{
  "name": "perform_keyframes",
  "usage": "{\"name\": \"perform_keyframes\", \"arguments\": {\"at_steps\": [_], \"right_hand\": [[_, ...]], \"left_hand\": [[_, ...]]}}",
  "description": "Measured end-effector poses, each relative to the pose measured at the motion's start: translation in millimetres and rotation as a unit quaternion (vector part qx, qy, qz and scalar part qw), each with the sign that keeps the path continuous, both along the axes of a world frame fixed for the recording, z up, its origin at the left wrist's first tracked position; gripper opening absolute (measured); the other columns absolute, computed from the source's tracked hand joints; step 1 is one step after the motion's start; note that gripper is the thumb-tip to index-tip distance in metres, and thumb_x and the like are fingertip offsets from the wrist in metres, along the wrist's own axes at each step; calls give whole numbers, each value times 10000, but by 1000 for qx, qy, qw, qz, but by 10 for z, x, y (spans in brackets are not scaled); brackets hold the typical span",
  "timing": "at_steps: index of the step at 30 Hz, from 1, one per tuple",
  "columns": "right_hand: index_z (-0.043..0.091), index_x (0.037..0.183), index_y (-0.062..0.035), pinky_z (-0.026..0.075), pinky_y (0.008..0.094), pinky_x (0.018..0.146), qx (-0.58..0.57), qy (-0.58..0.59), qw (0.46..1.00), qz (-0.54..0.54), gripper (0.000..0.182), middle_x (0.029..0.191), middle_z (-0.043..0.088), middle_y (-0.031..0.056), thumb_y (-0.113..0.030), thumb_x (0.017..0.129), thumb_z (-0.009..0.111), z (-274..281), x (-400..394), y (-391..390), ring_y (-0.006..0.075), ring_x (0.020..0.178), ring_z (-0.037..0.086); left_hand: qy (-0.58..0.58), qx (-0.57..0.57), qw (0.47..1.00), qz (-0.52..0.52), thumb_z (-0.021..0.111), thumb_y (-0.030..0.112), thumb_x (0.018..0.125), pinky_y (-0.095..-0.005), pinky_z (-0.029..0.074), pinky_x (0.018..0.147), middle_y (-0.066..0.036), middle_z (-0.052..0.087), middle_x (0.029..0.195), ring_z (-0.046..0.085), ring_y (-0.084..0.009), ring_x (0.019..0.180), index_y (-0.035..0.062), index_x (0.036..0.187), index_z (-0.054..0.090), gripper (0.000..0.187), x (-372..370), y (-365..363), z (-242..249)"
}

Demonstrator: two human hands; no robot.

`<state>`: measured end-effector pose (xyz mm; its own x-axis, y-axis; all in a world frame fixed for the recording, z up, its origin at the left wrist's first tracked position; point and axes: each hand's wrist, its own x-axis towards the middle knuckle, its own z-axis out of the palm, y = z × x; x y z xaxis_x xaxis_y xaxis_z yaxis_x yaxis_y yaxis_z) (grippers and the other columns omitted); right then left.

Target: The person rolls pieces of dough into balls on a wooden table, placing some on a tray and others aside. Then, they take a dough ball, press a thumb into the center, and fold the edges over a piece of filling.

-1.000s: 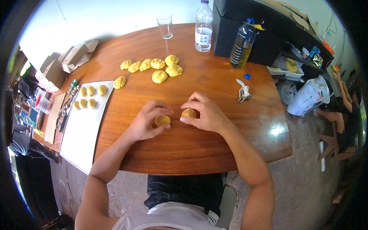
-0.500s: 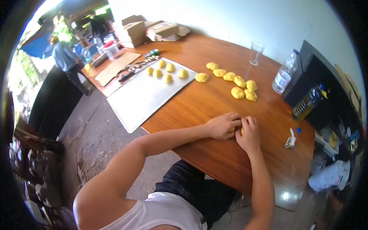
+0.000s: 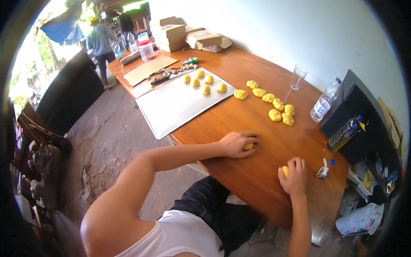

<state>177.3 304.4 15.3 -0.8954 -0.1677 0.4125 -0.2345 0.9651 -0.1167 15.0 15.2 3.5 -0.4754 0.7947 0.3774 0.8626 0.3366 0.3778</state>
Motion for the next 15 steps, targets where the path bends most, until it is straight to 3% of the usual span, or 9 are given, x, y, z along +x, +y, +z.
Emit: {"name": "perform_keyframes", "arguments": {"at_steps": [2, 5, 10, 11, 15], "right_hand": [[651, 1277, -5, 487, 507, 1014, -57, 63, 996, -10, 439, 1277, 579, 217, -134, 867, 739, -186, -356, -64, 423, 1192, 567], [651, 1290, 1, 474, 499, 1088, -133, 32, 991, -7, 435, 1367, 584, 228, -128, 881, 725, -259, -563, -308, 430, 1287, 554], [667, 1299, -13, 444, 466, 1168, -137, -14, 988, 68, 372, 1450, 592, 225, -96, 937, 677, -107, 101, -521, 406, 1381, 541], [666, 1295, -7, 472, 462, 1140, -136, -9, 988, 71, 362, 1435, 602, 218, -86, 942, 676, -106, 236, -478, 404, 1347, 568], [672, 1270, -5, 501, 457, 1109, -123, 17, 991, 54, 349, 1395, 631, 214, -103, 935, 694, -171, 353, -211, 407, 1313, 594]], "left_hand": [[30, 51, 997, -43, 685, 302, 946, -460, 513, 1088, -217, 631, 1426, 592, -389, 1328, 30, 1290, 700, 439, -120, 431, -217], [4, 41, 996, -79, 683, 292, 948, -455, 485, 1125, -202, 624, 1443, 564, -393, 1365, 30, 1272, 711, 417, 5, 713, -218], [-12, 56, 990, -129, 684, 234, 966, -439, 538, 1068, -146, 631, 1456, 605, -353, 1335, 107, 1328, 699, 384, 313, -27, -94], [-36, 10, 996, -78, 684, 220, 974, -421, 576, 1009, -138, 643, 1443, 649, -332, 1280, 134, 1358, 685, 393, 359, -205, -27], [-27, 54, 998, 35, 704, 274, 954, -445, 588, 971, -142, 679, 1380, 693, -355, 1190, 103, 1305, 707, 391, 199, -349, -28]]}}
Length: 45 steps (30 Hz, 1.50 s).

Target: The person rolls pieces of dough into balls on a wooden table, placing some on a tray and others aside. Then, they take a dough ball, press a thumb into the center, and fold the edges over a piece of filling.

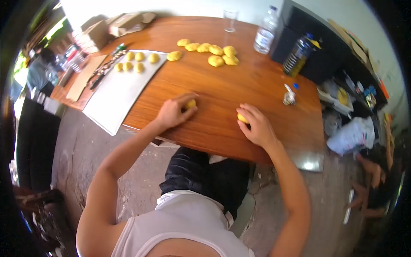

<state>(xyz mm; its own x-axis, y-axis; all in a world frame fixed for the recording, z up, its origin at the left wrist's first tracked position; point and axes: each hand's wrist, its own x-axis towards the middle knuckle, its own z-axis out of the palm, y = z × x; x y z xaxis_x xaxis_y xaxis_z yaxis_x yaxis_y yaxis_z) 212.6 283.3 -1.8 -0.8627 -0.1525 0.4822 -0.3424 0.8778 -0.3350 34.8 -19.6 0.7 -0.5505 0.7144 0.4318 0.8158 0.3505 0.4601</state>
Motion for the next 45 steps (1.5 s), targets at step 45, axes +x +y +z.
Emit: {"name": "perform_keyframes", "arguments": {"at_steps": [45], "right_hand": [[797, 907, -121, 608, 449, 800, -227, -19, 970, -89, 163, 933, 793, 128, -273, 877, 745, -216, -1411, 59, 322, 887, 767]], "left_hand": [[17, -5, 1000, -13, 697, 86, 946, -373, 544, 1020, -193, 699, 1326, 718, -305, 1145, -35, 1195, 714, 277, -641, 586, -191]]}}
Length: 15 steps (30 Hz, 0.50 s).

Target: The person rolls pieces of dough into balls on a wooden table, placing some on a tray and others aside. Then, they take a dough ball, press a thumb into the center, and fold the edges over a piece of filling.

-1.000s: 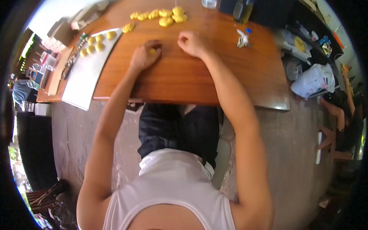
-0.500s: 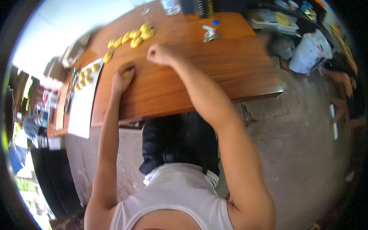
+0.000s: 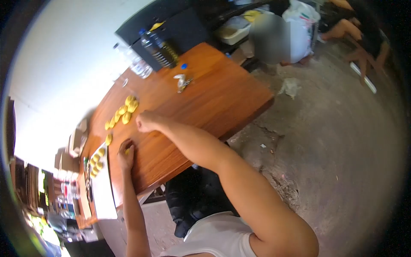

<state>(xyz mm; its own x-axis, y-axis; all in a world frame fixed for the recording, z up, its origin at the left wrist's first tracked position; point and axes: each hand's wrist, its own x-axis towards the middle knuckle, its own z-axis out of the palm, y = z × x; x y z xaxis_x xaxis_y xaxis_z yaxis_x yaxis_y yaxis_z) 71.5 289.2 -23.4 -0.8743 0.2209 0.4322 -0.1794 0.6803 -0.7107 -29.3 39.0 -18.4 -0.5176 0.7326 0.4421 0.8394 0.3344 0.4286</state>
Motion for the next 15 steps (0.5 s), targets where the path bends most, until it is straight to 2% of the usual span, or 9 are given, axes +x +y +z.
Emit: {"name": "perform_keyframes", "arguments": {"at_steps": [2, 5, 15], "right_hand": [[797, 883, -122, 611, 451, 788, -4, 2, 1000, 4, 133, 915, 790, 132, -245, 855, 752, -7, -10, -13, 322, 870, 768], [790, 848, -122, 611, 452, 796, -12, 19, 1000, -2, 120, 882, 787, 129, -234, 823, 757, -62, -86, -31, 325, 861, 768], [758, 787, -92, 592, 468, 764, -9, 52, 998, -19, 82, 855, 769, 161, -146, 816, 702, -43, -50, -79, 366, 826, 749]], "left_hand": [[18, -5, 1000, -2, 689, 76, 952, -377, 532, 1040, -192, 697, 1329, 705, -315, 1175, -42, 1196, 709, 272, -94, -15, -59], [-48, 6, 999, 12, 678, 42, 952, -374, 539, 1039, -182, 692, 1347, 705, -296, 1184, -42, 1218, 699, 280, -79, -8, -51], [-51, 27, 998, -10, 665, -7, 916, -390, 553, 1011, -217, 683, 1331, 716, -325, 1134, -49, 1187, 709, 278, -145, -24, -123]]}}
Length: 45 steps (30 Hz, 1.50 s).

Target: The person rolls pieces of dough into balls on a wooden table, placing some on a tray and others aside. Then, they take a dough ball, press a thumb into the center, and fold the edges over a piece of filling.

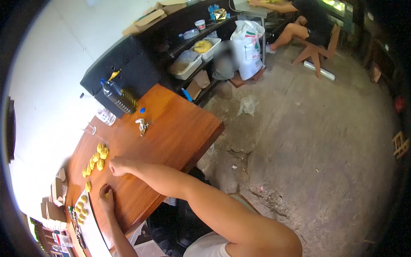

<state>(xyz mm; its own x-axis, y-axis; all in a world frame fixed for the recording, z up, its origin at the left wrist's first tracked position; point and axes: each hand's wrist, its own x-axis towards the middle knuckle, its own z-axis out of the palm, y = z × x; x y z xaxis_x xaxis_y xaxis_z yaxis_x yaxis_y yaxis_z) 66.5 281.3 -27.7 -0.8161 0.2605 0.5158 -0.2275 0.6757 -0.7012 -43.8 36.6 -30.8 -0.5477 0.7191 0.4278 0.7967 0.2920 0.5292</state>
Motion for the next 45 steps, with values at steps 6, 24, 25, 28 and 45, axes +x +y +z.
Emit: {"name": "perform_keyframes", "arguments": {"at_steps": [6, 24, 25, 28, 45], "right_hand": [[744, 768, -57, 582, 485, 739, 3, 26, 1000, 11, 112, 834, 753, 197, -138, 826, 692, -12, 23, 21, 399, 808, 737], [754, 802, -37, 588, 425, 710, -40, -19, 999, 8, 118, 828, 768, 170, -141, 852, 731, 97, 180, 70, 343, 770, 752], [754, 802, -37, 588, 425, 710, -37, -18, 999, 13, 118, 828, 768, 170, -141, 852, 731, 89, 209, 72, 343, 770, 752], [738, 822, -27, 568, 435, 692, -19, 9, 999, 35, 136, 840, 750, 172, -140, 892, 711, 1, 92, 95, 336, 755, 735], [693, 821, -57, 543, 440, 764, 124, 51, 991, 15, 76, 889, 685, 121, -107, 876, 708, 76, 259, 66, 336, 870, 666]], "left_hand": [[1, 17, 1000, 15, 660, -4, 906, -411, 550, 1007, -225, 683, 1315, 702, -345, 1156, -41, 1170, 710, 271, 68, 25, -19], [105, -77, 985, -109, 617, 15, 933, -449, 439, 1168, -292, 607, 1434, 579, -447, 1354, -73, 1335, 663, 414, 794, -104, 306], [136, -91, 981, -105, 623, 23, 934, -455, 443, 1167, -301, 588, 1458, 572, -456, 1359, -73, 1349, 654, 427, 885, -219, 320], [42, -97, 994, -24, 638, 59, 946, -462, 450, 1164, -317, 567, 1477, 571, -455, 1362, -69, 1378, 638, 451, 1095, -525, 340], [63, -123, 987, -78, 710, 135, 941, -483, 457, 1169, -245, 589, 1479, 535, -430, 1408, -6, 1392, 641, 477, 1193, -571, 460]]}}
